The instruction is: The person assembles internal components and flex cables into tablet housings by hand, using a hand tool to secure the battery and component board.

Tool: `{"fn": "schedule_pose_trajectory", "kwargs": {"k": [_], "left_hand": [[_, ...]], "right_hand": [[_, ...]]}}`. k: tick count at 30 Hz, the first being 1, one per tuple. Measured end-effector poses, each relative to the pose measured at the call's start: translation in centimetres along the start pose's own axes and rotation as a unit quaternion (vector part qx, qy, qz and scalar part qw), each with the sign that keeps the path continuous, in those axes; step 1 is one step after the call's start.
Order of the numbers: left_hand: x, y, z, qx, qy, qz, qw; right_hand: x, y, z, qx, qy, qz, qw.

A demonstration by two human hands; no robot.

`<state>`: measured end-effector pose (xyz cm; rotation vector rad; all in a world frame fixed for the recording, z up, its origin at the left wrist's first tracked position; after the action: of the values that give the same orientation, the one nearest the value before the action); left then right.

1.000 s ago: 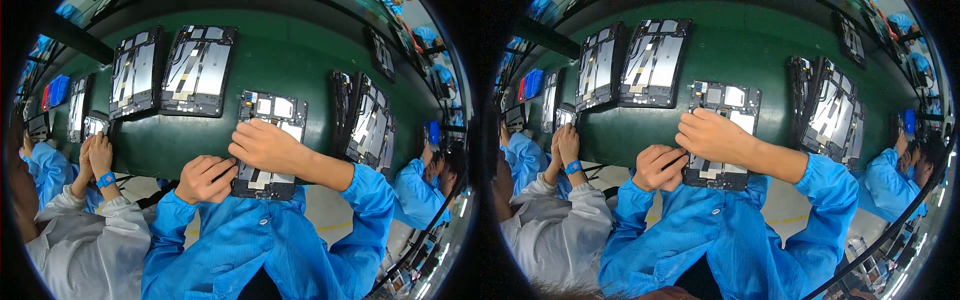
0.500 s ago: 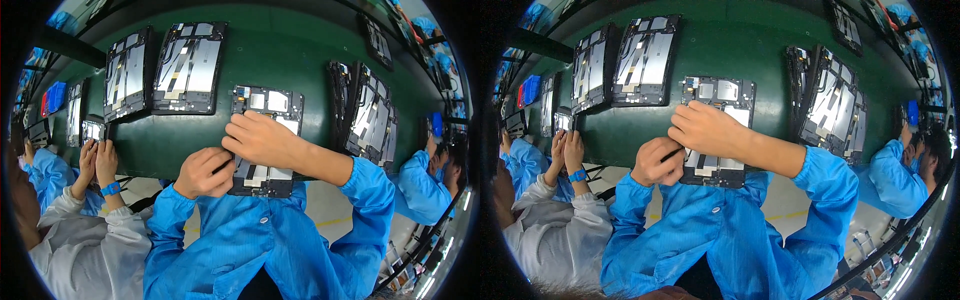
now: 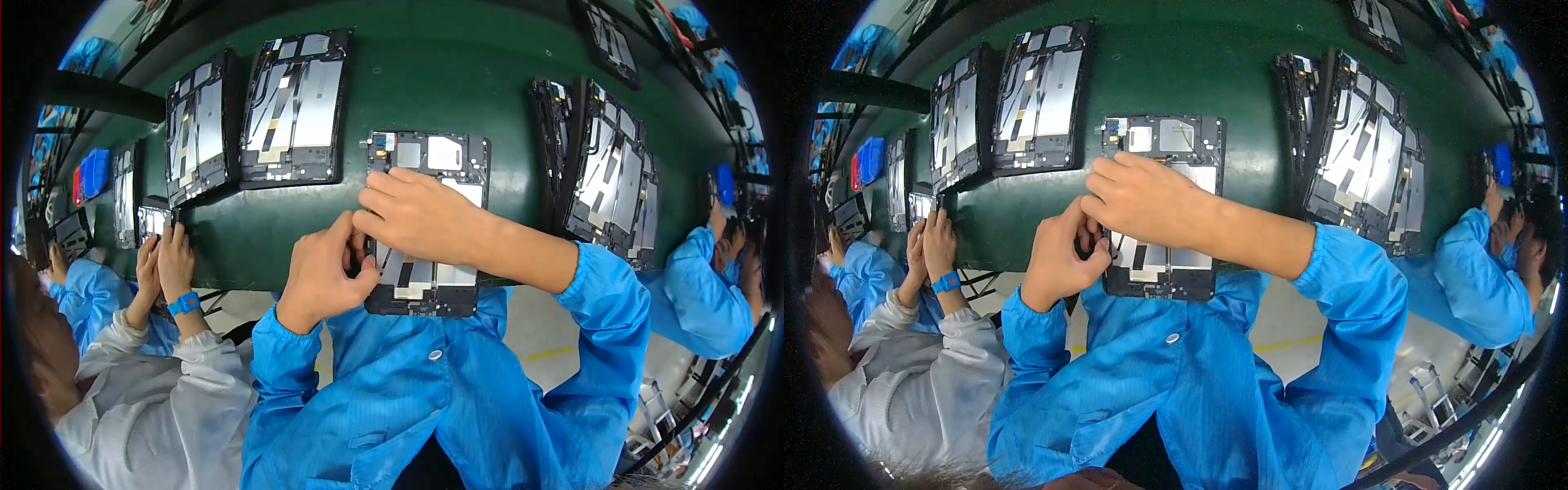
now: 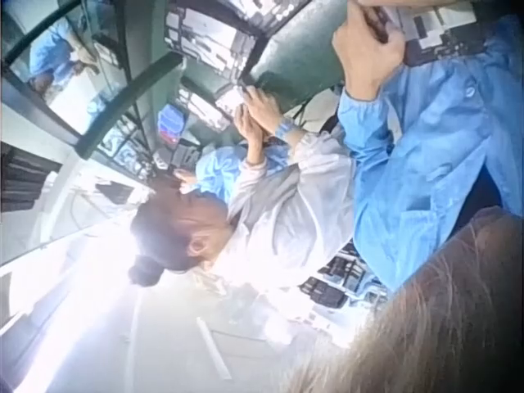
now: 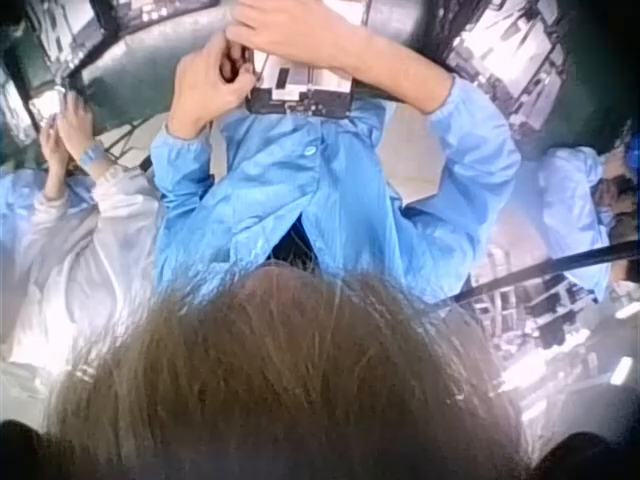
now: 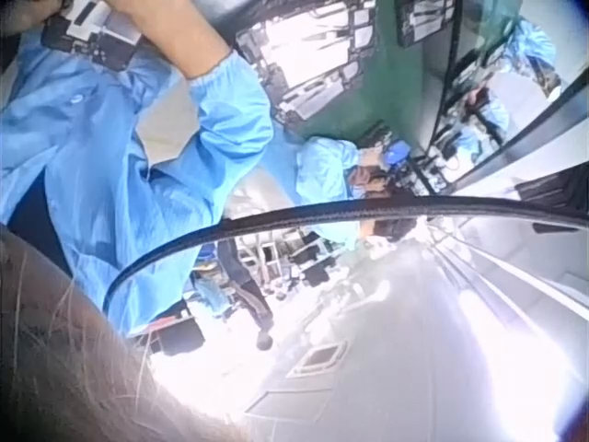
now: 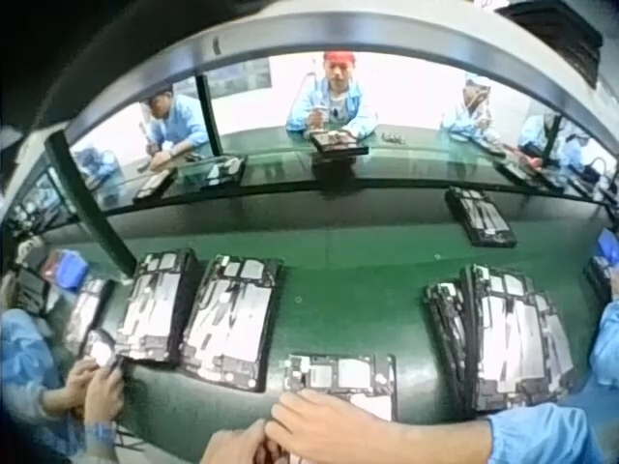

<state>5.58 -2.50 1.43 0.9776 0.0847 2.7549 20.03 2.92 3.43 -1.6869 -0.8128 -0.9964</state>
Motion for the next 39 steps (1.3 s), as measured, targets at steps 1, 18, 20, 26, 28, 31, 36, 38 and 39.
{"fn": "schedule_pose_trajectory", "kwargs": {"k": [1, 18, 20, 26, 28, 31, 36, 38, 39], "left_hand": [[0.0, 0.0, 0.0, 0.008, -0.003, -0.001, 1.0], [0.2, -0.8, -0.6, 0.041, 0.023, 0.003, 0.999], [0.2, -1.0, -0.9, 0.042, 0.008, 0.008, 0.999], [0.1, -1.2, -1.4, 0.05, 0.032, 0.026, 0.998], [-0.3, -1.0, -2.0, 0.06, 0.048, 0.043, 0.996], [-0.2, -0.8, -2.0, 0.057, 0.063, 0.069, 0.994], [-0.3, -1.2, -2.2, 0.053, 0.071, 0.064, 0.994], [-0.5, -1.2, -2.3, 0.079, 0.111, 0.051, 0.989], [-0.4, -1.2, -1.9, 0.079, 0.111, 0.051, 0.989]], "right_hand": [[0.0, 0.0, 0.1, -0.002, 0.0, 0.002, 1.0], [0.0, 1.1, 1.7, -0.093, -0.158, 0.034, 0.982], [0.1, 1.2, 1.8, -0.103, -0.163, 0.04, 0.98], [-0.1, 1.4, 1.7, -0.124, -0.145, 0.045, 0.981], [-0.3, 1.5, 1.7, -0.127, -0.142, 0.057, 0.98], [-0.2, 1.5, 1.3, -0.129, -0.13, 0.077, 0.98], [-0.4, 2.0, 1.0, -0.128, -0.102, 0.107, 0.981], [-0.6, 2.1, 1.1, -0.127, -0.102, 0.11, 0.98], [-0.6, 2.2, 1.1, -0.127, -0.103, 0.114, 0.98]]}}
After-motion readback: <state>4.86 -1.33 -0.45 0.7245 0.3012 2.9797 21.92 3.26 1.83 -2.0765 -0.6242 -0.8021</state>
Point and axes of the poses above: each hand's wrist, its own y-axis away from the middle knuckle, its own x-axis out of the back of the hand, z = x × y, the point moved 6 cm from there along -y, towards the middle knuckle, and after that the axes turned 1 degree about z, right-handed, at the moved point
